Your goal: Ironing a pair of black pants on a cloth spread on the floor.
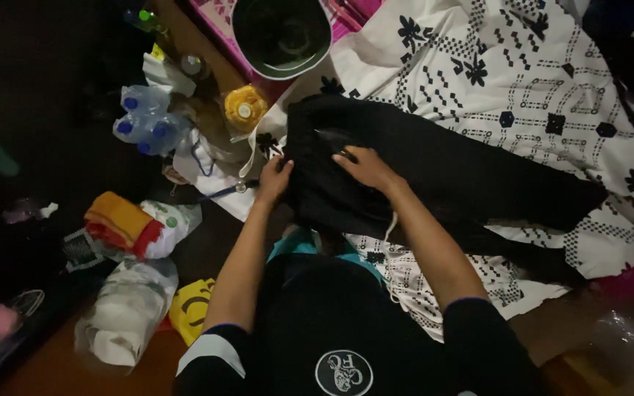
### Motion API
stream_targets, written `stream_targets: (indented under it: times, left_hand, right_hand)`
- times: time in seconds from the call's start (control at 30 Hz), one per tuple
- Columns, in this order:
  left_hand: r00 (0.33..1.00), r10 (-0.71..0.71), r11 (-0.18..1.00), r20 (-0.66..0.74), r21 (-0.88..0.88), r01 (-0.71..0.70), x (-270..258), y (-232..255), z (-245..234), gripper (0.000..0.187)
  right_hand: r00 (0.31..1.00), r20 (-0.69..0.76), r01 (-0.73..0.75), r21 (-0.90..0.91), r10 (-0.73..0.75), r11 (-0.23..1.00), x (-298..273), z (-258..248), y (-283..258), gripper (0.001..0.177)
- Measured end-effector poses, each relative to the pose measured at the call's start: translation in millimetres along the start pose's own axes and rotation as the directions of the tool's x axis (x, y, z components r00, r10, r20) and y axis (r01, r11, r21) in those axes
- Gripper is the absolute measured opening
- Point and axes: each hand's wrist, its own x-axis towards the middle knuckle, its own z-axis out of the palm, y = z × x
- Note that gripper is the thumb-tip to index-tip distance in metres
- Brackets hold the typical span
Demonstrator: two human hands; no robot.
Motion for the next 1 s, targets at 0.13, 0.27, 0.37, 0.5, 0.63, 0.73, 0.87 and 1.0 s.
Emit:
stream_targets:
  times: [0.13, 0.27, 0.37, 0.5, 0.63, 0.73, 0.87, 1.0]
  left_hand:
    - [0.999, 0.036, 0.999, -0.041, 0.011, -0.036, -4, 2, 0, 0.033]
    - [0.998, -0.028, 0.998, -0.051, 0.063, 0.031, -7, 11, -7, 0.028]
    - [0.994, -0.008, 0.999, -0.107, 0.042, 0.013, -16, 14, -8, 0.027]
    - [0.992, -0.121, 0.989, -0.030, -0.085, 0.118, -17, 13, -8, 0.025]
    - [0.994, -0.112, 0.992, -0.017, -0.052, 0.111, -20, 23, -16, 0.023]
    - [0.996, -0.083, 0.993, -0.041, -0.088, 0.079, -19, 5, -18, 0.023]
    - [0.993, -0.106, 0.986, -0.050, -0.138, 0.098, -24, -10, -22, 0.025]
    - [0.995, -0.096, 0.989, -0.026, -0.120, 0.092, -25, -3, -18, 0.027]
  right_hand:
    - [0.999, 0.034, -0.035, 0.102, 0.031, 0.994, 7, 0, -9, 0.044]
    - [0.989, 0.143, 0.052, -0.039, -0.046, 0.998, 0, 0, 43, 0.048]
    - [0.966, 0.228, -0.121, -0.006, 0.119, 0.993, -19, -15, 22, 0.046]
    - [0.978, 0.205, 0.022, 0.065, -0.035, 0.998, -3, -4, 4, 0.043]
    - [0.977, 0.174, 0.116, 0.067, -0.126, 0.991, 9, 4, -13, 0.041]
    - [0.974, 0.216, 0.065, 0.015, -0.067, 0.998, 1, 2, 2, 0.043]
    - [0.981, 0.194, 0.017, -0.037, -0.009, 0.999, -23, -8, 8, 0.042]
    - [0.996, 0.070, 0.052, 0.068, -0.056, 0.996, -16, -4, -6, 0.042]
